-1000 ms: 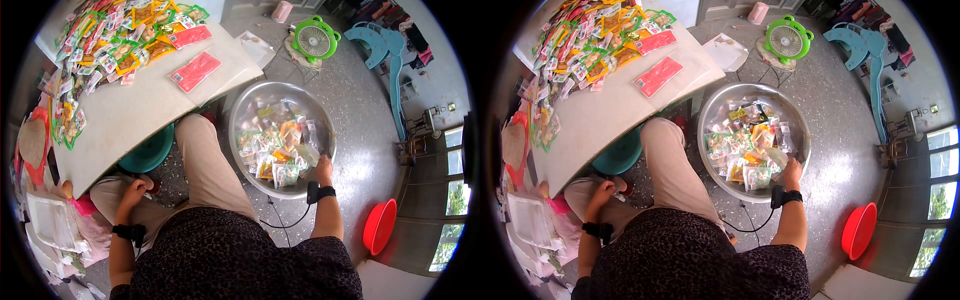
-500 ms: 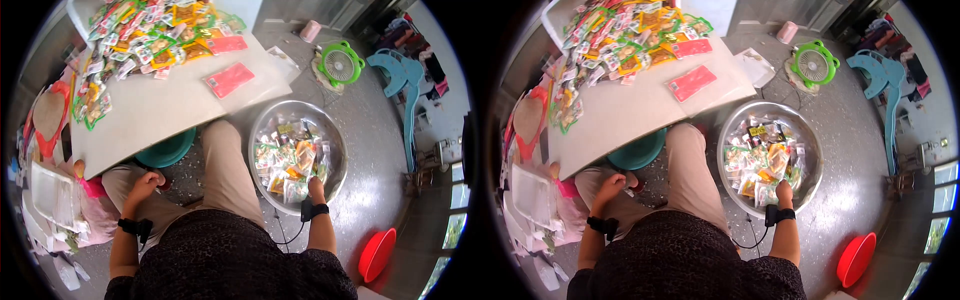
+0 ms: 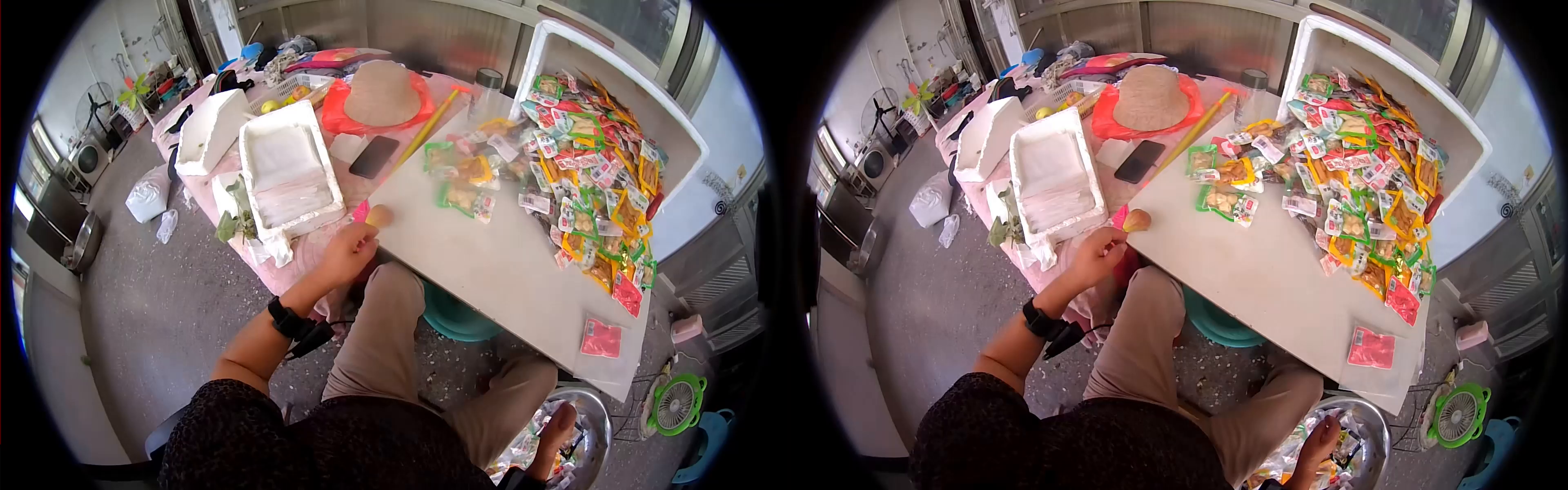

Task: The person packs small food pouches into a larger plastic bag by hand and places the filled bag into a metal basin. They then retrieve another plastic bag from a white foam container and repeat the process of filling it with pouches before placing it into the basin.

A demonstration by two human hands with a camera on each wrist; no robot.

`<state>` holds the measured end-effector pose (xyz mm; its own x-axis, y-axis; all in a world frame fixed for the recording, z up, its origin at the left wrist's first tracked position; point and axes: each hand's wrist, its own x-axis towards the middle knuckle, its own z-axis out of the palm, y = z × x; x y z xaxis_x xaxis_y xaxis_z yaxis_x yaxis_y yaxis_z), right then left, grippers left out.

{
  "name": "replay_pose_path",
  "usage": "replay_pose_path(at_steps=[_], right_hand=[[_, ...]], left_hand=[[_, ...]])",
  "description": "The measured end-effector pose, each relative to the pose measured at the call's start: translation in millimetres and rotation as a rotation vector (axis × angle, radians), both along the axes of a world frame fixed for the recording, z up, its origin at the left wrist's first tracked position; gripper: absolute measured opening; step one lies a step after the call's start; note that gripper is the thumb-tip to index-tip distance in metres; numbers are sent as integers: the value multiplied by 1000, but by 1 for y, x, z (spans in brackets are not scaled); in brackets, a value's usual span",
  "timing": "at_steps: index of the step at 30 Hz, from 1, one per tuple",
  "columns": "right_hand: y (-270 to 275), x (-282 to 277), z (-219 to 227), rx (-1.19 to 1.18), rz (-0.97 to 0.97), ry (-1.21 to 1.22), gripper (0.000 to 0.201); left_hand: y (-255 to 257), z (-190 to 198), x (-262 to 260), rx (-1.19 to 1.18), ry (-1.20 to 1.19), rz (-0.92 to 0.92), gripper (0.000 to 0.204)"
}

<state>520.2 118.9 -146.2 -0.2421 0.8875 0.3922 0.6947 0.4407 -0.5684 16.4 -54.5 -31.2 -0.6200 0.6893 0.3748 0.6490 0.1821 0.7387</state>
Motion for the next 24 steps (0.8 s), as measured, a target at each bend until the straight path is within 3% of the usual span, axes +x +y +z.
replay_pose_path(at_steps=[1, 4, 7, 9, 12, 15, 24], right_hand=[[-3, -9, 7, -20, -12, 10, 11], [1, -18, 8, -12, -18, 84, 9], [2, -23, 16, -84, -11, 147, 9], [1, -25, 20, -109, -3, 167, 10], [2, -23, 18, -96, 6, 161, 11], [1, -22, 20, -122, -20, 99, 11], [3, -44, 42, -5, 64, 34, 10]], left_hand=[[-5, 14, -14, 79, 107, 88, 18], [-23, 26, -89, 0, 502, 353, 20], [-43, 16, -156, -348, 756, 594, 36], [-57, 2, -182, -566, 699, 597, 30], [-65, -7, -205, -831, 373, 484, 22], [-64, -6, -207, -830, 469, 541, 19], [-70, 9, -205, -714, 356, 499, 12]])
